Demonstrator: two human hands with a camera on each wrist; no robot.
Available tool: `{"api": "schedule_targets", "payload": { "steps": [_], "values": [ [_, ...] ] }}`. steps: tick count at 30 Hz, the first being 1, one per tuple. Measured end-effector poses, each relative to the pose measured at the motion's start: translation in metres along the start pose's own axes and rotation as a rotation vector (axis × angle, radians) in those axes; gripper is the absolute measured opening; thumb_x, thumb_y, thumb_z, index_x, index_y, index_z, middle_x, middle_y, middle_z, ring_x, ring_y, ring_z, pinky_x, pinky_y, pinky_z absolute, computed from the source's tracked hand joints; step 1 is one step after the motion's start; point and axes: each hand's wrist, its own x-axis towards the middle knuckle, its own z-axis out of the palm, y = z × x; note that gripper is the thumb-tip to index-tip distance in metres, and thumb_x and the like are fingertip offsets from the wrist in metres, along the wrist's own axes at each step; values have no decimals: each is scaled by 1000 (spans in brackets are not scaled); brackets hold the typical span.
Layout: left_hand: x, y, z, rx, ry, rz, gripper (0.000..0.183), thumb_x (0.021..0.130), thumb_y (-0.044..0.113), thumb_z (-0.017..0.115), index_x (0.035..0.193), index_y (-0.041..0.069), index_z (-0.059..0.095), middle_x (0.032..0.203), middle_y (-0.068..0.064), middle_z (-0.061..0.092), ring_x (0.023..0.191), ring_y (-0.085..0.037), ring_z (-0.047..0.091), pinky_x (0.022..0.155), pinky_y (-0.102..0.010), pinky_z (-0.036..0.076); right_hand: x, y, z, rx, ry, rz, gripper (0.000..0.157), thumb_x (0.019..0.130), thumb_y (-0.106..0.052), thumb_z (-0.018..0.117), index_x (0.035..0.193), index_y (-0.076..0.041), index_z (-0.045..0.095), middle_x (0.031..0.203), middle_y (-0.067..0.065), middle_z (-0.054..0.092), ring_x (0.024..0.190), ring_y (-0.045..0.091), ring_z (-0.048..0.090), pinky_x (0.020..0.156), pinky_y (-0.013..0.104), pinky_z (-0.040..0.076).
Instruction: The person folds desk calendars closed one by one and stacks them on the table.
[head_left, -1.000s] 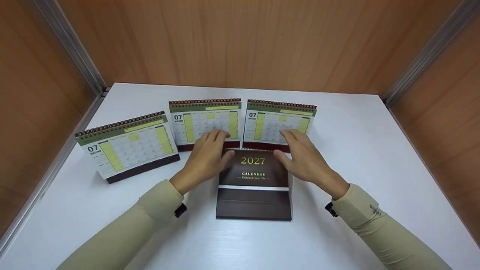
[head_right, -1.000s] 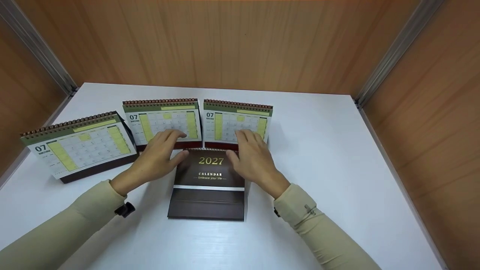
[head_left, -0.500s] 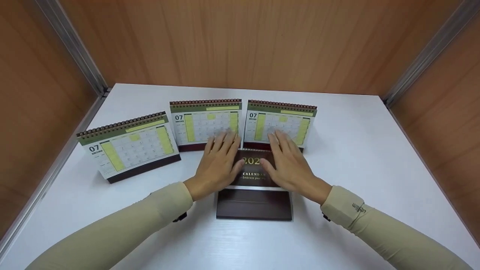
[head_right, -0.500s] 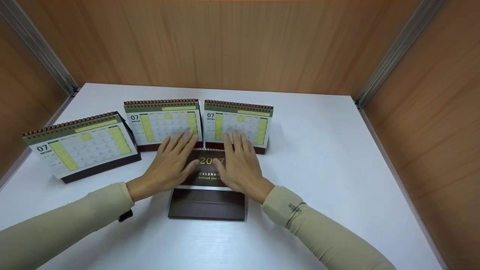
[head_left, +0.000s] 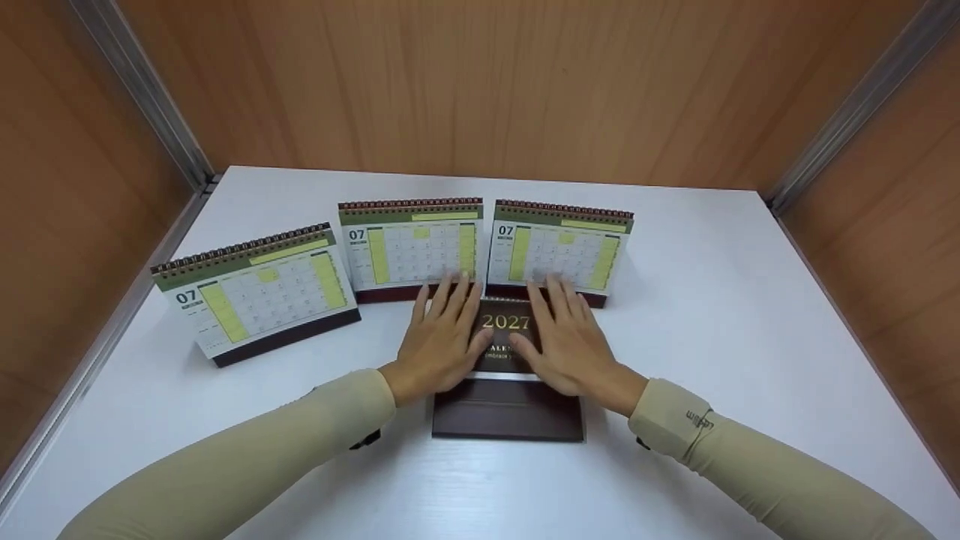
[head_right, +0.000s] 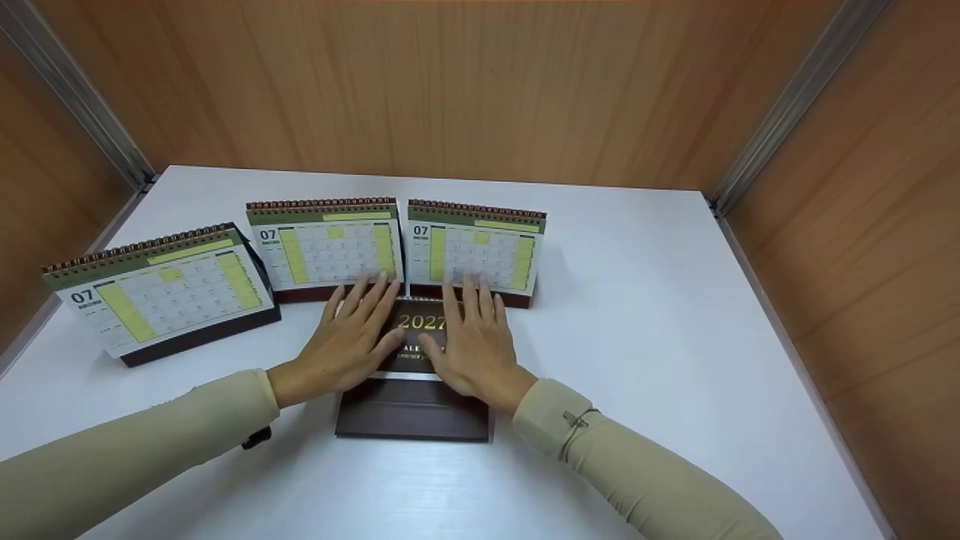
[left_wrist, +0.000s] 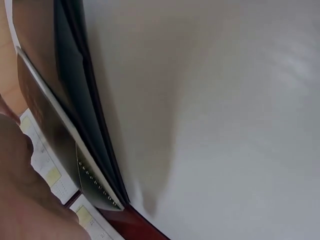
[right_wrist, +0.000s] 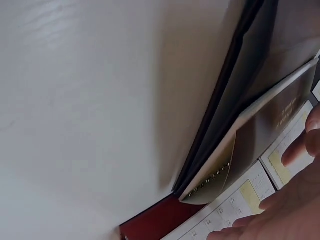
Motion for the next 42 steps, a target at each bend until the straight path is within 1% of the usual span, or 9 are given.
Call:
{"api": "schedule_targets", "payload": {
  "steps": [3, 6, 14, 18, 26, 34, 37, 40, 42],
  "values": [
    [-3, 2, 3, -2, -40, -19, 74, 115, 49, 33, 171, 8, 8, 178, -15, 2, 164, -37, -4, 130, -62, -2, 0, -1, 4, -12, -40, 23, 88, 109, -64, 36, 171, -9, 9, 177, 22, -1, 163, 41, -1, 131, 60, 8],
    [-4, 2, 7, -13, -58, -26, 75, 115, 49, 33, 171, 8, 6, 178, -16, -1, 164, -38, -6, 129, -64, -1, 1, 0, 9, -31, -56, 30, 88, 109, -66, 34, 172, -10, 8, 177, 22, -1, 163, 41, -1, 131, 59, 7],
    [-3, 0, 16, -7, -98, -44, 76, 114, 52, 30, 172, 9, 6, 178, -16, -2, 164, -39, -5, 129, -66, 3, 0, 1, 18, -40, -52, 26, 88, 108, -66, 36, 172, -10, 12, 177, 23, 1, 163, 43, 2, 130, 62, 9],
    [-3, 0, 18, 2, -130, -58, 76, 114, 53, 29, 172, 9, 6, 178, -17, 0, 164, -37, -4, 129, -66, 4, -1, 0, 23, -28, -78, 34, 88, 108, -66, 37, 171, -9, 12, 176, 24, 1, 163, 43, 1, 130, 63, 9],
    [-1, -4, 24, 20, -196, -61, 77, 114, 58, 21, 171, 10, 0, 179, -14, -4, 164, -35, -6, 129, -66, 6, -3, 0, 28, -11, -123, 46, 89, 108, -65, 37, 171, -7, 12, 176, 25, 2, 163, 45, 1, 129, 64, 11],
    [-1, -5, 29, 24, -219, -53, 78, 113, 57, 20, 171, 9, 0, 178, -15, -6, 164, -36, -7, 129, -65, 6, -3, 1, 32, -19, -164, 58, 90, 108, -67, 34, 171, -7, 12, 176, 24, -2, 163, 44, -4, 130, 63, 9],
    [0, -5, 30, 40, -232, -63, 78, 113, 59, 19, 171, 10, -2, 178, -14, -9, 164, -35, -9, 129, -64, 5, -1, 2, 34, -23, -188, 61, 90, 108, -69, 31, 171, -9, 8, 176, 23, -7, 162, 43, -7, 130, 62, 7],
    [-1, -5, 30, 40, -227, -63, 78, 113, 58, 20, 171, 9, 0, 178, -15, -8, 164, -35, -8, 129, -65, 6, 0, 2, 35, -41, -216, 67, 90, 108, -70, 26, 172, -11, 4, 176, 21, -11, 162, 42, -10, 130, 62, 5],
    [-1, -5, 30, 40, -226, -62, 78, 113, 57, 20, 171, 9, 0, 178, -15, -8, 164, -36, -9, 129, -65, 6, 0, 1, 34, -44, -212, 65, 90, 108, -69, 28, 172, -10, 5, 176, 23, -11, 162, 43, -10, 130, 63, 6]
  ]
}}
